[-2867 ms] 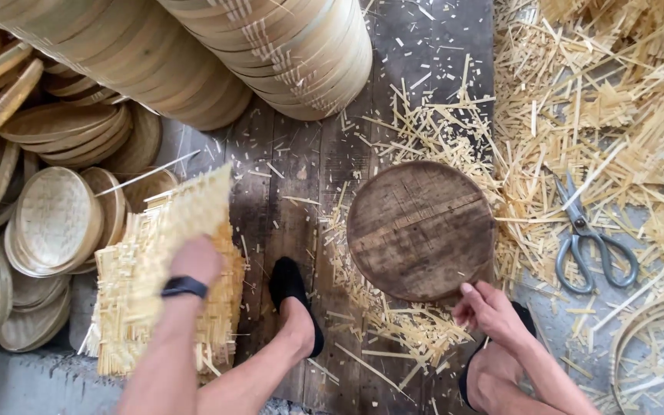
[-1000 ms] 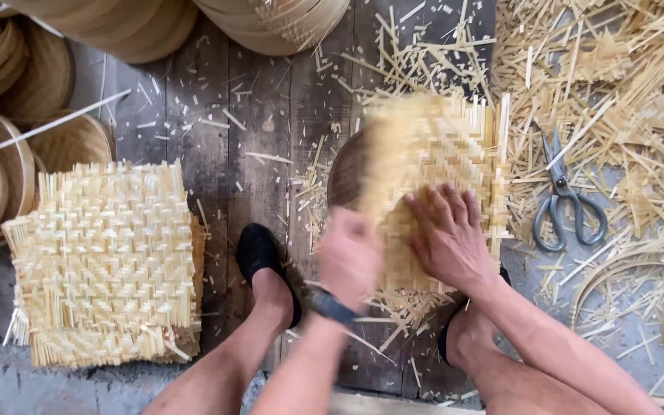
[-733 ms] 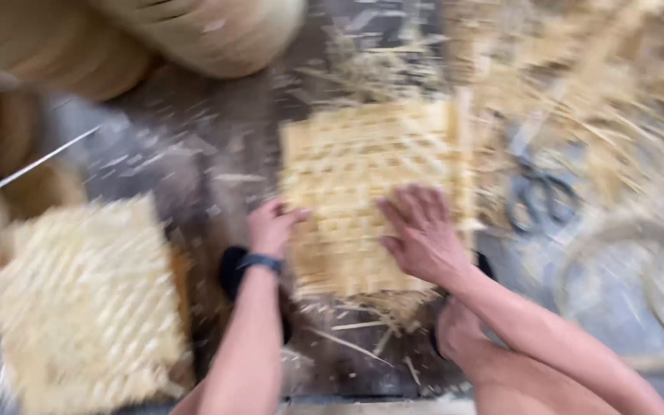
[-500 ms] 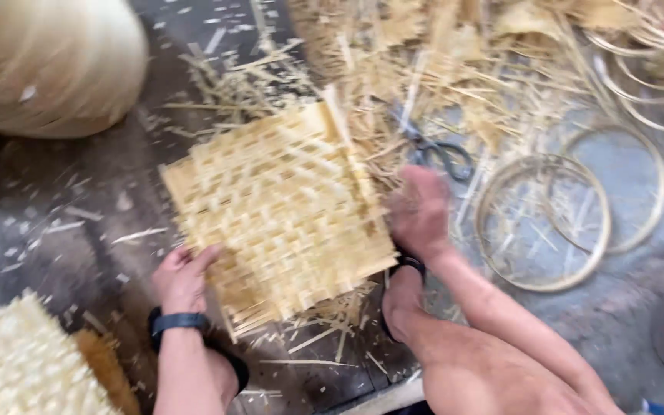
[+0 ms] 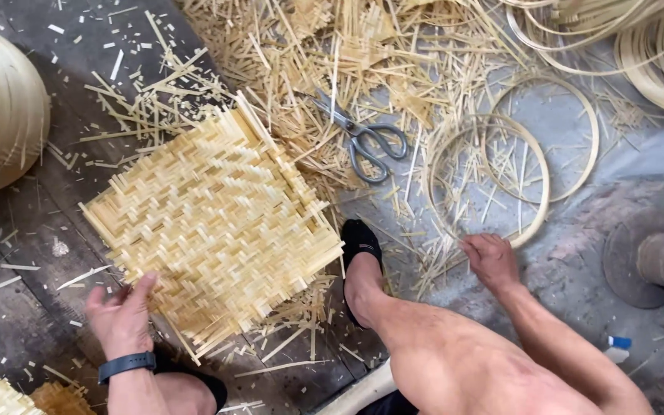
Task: Assembling and trimming the woven base of a bamboo steamer basket using a mold and scissors.
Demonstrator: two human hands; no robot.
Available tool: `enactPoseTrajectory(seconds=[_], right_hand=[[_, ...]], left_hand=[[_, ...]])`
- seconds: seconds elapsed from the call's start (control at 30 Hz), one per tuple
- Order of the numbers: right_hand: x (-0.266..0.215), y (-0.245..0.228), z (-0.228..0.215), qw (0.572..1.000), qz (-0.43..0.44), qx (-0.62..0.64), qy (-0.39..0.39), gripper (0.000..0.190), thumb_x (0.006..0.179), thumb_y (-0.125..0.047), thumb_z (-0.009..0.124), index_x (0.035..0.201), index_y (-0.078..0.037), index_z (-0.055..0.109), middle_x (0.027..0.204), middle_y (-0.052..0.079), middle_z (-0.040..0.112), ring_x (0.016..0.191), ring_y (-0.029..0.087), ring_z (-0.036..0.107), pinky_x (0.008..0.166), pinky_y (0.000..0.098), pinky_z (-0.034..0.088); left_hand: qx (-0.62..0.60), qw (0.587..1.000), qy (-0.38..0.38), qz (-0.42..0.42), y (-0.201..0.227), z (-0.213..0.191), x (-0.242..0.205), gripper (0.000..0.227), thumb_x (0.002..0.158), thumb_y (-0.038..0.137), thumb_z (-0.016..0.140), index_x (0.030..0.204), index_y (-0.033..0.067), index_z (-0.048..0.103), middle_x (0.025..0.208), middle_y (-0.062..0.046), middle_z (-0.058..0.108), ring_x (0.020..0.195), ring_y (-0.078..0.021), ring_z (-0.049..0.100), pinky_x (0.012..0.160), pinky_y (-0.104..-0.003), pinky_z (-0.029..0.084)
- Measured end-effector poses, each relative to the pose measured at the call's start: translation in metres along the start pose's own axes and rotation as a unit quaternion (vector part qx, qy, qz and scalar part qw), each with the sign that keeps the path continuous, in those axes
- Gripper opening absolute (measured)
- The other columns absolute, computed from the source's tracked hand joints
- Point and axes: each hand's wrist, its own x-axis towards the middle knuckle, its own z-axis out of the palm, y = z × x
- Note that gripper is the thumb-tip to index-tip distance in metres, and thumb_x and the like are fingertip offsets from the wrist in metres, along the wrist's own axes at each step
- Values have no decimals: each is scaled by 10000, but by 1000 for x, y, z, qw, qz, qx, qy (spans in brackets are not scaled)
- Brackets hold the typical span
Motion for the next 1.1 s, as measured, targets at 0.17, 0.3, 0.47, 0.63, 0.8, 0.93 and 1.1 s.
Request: enactPoseTrajectory(seconds=[0.17, 0.3, 0.47, 0.63, 0.8, 0.93, 1.1], right_hand=[[24, -30, -61, 980, -142, 27, 133, 80, 942, -96, 675, 928, -129, 747, 947, 59, 754, 865, 242, 709, 776, 397, 545], [52, -101, -131, 975, -165, 2, 147, 55, 892, -95, 763, 921, -48, 764, 844, 81, 738, 766, 265, 676, 707, 392, 523], [78, -225, -212, 910, -366, 111, 158, 117, 874, -64, 822, 949, -38, 736, 822, 85, 711, 742, 230, 672, 674, 353, 523], [101, -333, -301, 811, -559, -9, 171, 408, 844, -424, 752, 1015, -54, 731, 911, 86, 710, 839, 239, 663, 746, 403, 531], [123, -422, -342, 674, -654, -119, 322, 582, 847, -614, 577, 1028, -83, 735, 957, 113, 690, 911, 247, 633, 818, 418, 532], [129, -442, -305, 717, -654, -231, 76, 511, 909, -628, 528, 810, -133, 606, 715, 16, 574, 639, 157, 583, 562, 336, 483], [101, -453, -266, 673, -719, -163, 64, 547, 940, -530, 610, 631, -83, 543, 553, 17, 524, 477, 138, 519, 400, 307, 420]], left_hand=[[243, 877, 218, 354, 41, 0, -40, 884, 954, 235, 941, 1514, -58, 323, 1456, -347, 492, 1351, -443, 530, 1188, -523, 410], [103, 825, 159, 533, 82, 76, -112, 601, 1099, 256, 736, 1473, -48, 376, 1518, -290, 509, 1408, -417, 550, 1248, -531, 471], [-204, 821, -385, 370, 68, 217, -179, 364, 1081, 184, 595, 1399, 9, 609, 1420, -166, 635, 1325, -280, 589, 1144, -399, 441], [-448, 813, -372, 19, 183, 164, -238, 369, 1077, 262, 560, 1362, 44, 648, 879, -22, 651, 736, -108, 610, 670, -265, 513], [-350, 820, -435, 120, 202, 75, -232, 312, 1132, 257, 567, 1080, -41, 645, 653, 7, 498, 512, -64, 394, 451, -225, 303], [-292, 843, -452, 23, 216, 29, -230, 303, 1001, 403, 564, 982, 122, 675, 587, 32, 463, 457, -59, 373, 398, -237, 266], [-202, 802, -558, -70, 189, 26, -215, 834, 844, 892, 264, 690, 127, 562, 605, 51, 495, 447, -66, 370, 378, -232, 232]])
